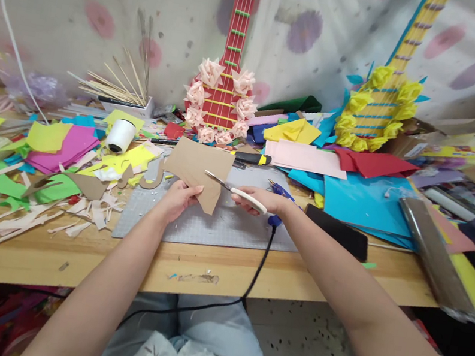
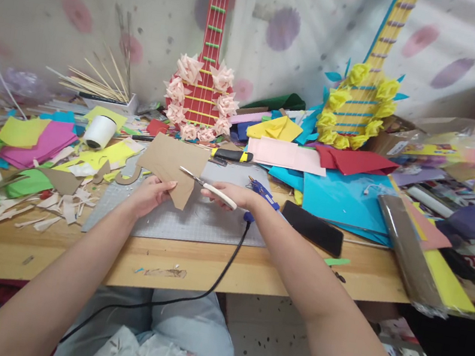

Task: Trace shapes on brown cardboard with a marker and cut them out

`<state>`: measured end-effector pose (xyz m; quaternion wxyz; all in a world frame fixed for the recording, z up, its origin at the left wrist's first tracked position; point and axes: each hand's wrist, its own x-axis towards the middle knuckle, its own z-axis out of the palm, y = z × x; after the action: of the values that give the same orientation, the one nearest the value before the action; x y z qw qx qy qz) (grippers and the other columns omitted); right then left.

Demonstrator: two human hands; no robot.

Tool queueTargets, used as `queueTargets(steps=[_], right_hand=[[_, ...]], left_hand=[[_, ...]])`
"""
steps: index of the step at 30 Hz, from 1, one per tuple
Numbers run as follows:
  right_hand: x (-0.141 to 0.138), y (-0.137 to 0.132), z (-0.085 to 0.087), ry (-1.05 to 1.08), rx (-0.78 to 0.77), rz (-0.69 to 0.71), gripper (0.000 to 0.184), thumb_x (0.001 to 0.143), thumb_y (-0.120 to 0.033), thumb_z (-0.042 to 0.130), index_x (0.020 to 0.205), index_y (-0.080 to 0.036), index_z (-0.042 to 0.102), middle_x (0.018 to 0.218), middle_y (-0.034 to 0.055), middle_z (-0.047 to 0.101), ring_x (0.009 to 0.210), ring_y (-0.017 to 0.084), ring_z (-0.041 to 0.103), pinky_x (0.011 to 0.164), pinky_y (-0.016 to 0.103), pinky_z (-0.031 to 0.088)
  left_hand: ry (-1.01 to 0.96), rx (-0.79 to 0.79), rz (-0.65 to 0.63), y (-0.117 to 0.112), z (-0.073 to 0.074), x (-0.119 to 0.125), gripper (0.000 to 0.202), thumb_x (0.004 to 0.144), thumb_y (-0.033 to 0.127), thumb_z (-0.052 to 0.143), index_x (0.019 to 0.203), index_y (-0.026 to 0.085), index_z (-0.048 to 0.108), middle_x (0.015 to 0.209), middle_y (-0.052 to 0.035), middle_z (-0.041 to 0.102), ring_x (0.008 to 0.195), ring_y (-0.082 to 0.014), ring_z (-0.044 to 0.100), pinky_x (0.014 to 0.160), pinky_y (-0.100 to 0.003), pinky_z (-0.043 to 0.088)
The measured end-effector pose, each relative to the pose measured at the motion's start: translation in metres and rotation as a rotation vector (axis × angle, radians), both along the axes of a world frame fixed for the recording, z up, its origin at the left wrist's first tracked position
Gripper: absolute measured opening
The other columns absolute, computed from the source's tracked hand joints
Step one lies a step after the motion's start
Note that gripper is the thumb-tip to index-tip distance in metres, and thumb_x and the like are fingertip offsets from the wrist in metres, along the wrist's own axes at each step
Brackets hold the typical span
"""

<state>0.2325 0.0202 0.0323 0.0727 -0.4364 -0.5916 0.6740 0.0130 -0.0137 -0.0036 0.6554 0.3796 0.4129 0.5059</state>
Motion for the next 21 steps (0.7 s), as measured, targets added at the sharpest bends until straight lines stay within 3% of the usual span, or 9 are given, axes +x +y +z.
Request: queueTargets(steps=[11,16,21], right_hand=[[-0.001,-0.003,0.0,-0.019,0.11,0.035,0.041,0.064,-0.048,0.067,0.075,-0.017,0.042,0.048,-0.0103,0.033,0.037,0.002,0.031,0.032,0.014,0.023],[-0.007,-0.001,-0.005,0.095,0.098,0.002,0.047,0.062,-0.054,0.066,0.071,-0.018,0.037,0.048,-0.0109,0.031,0.036,0.001,0.029,0.032,0.015,0.024],[-0.018,0.001,-0.011,0.204,0.138,-0.043,0.047,0.064,-0.057,0.063,0.071,-0.018,0.038,0.047,-0.0108,0.031,0.036,0.002,0.029,0.032,0.016,0.026]], left_hand=[[0.005,0.001,0.002,0.001,0.0,0.0,0.031,0.06,0.023,0.072,0.087,0.01,0.065,0.088,-0.0111,0.069,0.081,-0.0225,0.065,0.067,-0.032,0.051],[-0.038,-0.008,0.109,0.001,0.0,0.006,0.031,0.064,0.025,0.069,0.091,0.012,0.06,0.094,-0.0099,0.068,0.081,-0.0192,0.064,0.065,-0.028,0.051],[-0.032,-0.005,0.042,-0.003,0.0,0.016,0.032,0.068,0.03,0.067,0.094,0.013,0.057,0.086,-0.0084,0.067,0.073,-0.0171,0.065,0.062,-0.028,0.052]])
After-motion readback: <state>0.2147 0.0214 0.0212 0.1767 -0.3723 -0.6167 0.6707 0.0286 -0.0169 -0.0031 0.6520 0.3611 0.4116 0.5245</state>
